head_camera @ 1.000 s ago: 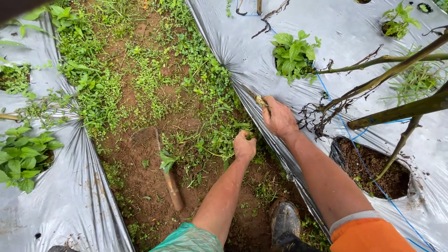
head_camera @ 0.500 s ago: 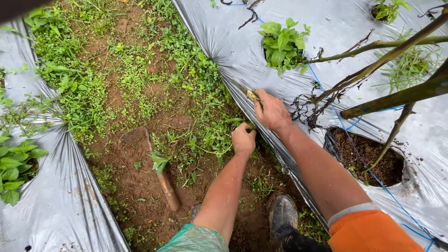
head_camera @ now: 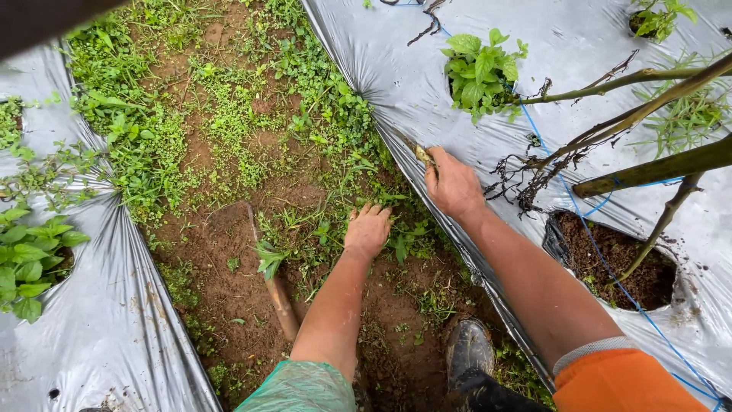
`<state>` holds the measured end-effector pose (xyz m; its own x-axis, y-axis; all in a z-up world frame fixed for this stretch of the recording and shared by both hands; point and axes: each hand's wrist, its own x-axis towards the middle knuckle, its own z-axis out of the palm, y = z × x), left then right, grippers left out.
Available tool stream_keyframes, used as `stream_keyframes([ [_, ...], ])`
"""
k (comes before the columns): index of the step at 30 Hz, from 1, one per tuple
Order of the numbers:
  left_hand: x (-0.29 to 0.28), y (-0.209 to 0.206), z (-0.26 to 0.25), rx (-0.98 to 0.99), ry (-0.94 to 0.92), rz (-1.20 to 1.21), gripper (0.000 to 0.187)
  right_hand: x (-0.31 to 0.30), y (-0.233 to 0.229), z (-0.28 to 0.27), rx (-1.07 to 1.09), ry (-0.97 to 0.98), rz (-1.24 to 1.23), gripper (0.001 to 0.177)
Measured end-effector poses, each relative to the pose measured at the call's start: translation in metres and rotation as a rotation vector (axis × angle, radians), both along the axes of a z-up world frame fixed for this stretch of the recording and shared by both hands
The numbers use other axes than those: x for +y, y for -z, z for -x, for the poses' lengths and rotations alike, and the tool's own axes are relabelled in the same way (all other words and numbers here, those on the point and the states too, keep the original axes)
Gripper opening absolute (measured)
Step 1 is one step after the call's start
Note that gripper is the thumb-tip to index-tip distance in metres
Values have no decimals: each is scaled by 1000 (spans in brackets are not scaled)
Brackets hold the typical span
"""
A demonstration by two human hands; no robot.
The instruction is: The person uses a small hand tool to loosen soil and pull weeds from the ground between rows of plants covered with plastic mulch. The person gathers the removed weeds by hand and places them on the ground.
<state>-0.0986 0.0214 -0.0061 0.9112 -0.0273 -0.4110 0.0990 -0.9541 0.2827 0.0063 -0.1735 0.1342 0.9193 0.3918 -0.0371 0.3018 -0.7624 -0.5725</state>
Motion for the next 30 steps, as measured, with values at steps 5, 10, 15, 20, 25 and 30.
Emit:
stream_keyframes([
  [5, 0, 1, 22, 84, 172, -179, 51, 18, 13, 27, 144, -178, 105, 41],
  [10, 47, 56, 41, 24, 213, -344, 27, 33, 49, 74, 173, -251, 263, 24],
  [15, 91, 32, 53, 239, 268, -407, 31, 34, 101, 100, 392, -114, 341, 34],
  [20, 101, -51, 46, 344, 175, -217, 43, 39, 107, 100, 472, -117, 331, 43],
  [25, 101, -78, 14, 166, 219, -218, 50, 61, 78, 102, 416, -115, 353, 40],
  [30, 89, -10, -13, 67, 268, -104, 39, 69, 52, 101, 423, -53, 307, 45],
])
